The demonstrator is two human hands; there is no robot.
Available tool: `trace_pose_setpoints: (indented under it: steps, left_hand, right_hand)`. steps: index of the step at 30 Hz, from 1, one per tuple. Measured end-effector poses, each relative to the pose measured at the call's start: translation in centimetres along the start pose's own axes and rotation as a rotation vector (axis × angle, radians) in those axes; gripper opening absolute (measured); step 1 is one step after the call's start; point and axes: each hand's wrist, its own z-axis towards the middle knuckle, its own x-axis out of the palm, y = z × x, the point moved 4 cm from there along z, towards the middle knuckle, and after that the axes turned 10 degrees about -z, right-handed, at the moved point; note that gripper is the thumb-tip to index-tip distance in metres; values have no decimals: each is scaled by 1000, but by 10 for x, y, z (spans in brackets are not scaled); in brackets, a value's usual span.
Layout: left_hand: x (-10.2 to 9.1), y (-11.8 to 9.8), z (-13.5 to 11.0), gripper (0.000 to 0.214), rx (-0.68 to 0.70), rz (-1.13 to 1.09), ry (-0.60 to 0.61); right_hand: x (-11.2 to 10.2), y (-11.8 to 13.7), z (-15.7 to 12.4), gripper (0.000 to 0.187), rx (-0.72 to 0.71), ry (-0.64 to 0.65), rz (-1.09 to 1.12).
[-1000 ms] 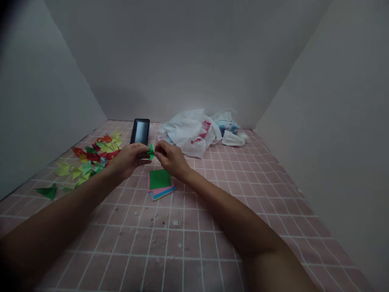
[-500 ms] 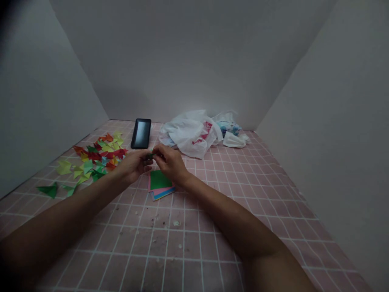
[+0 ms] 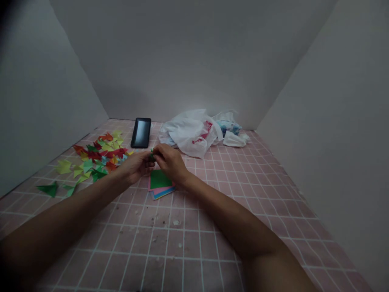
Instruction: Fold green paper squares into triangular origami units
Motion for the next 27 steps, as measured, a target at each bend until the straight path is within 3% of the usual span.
trace_pose_setpoints:
  steps: [6, 15, 27]
  left_hand:
    - [4, -3, -4, 27, -15, -16, 2]
    - [4, -4, -2, 21, 20, -16, 37]
    - [-2, -4, 3, 19, 290, 102, 19]
  right_hand:
    - [0, 1, 0, 8, 0, 6, 40]
    - [-1, 0, 0, 10, 30, -11, 32]
    - [-4, 0, -1, 11, 140, -47, 36]
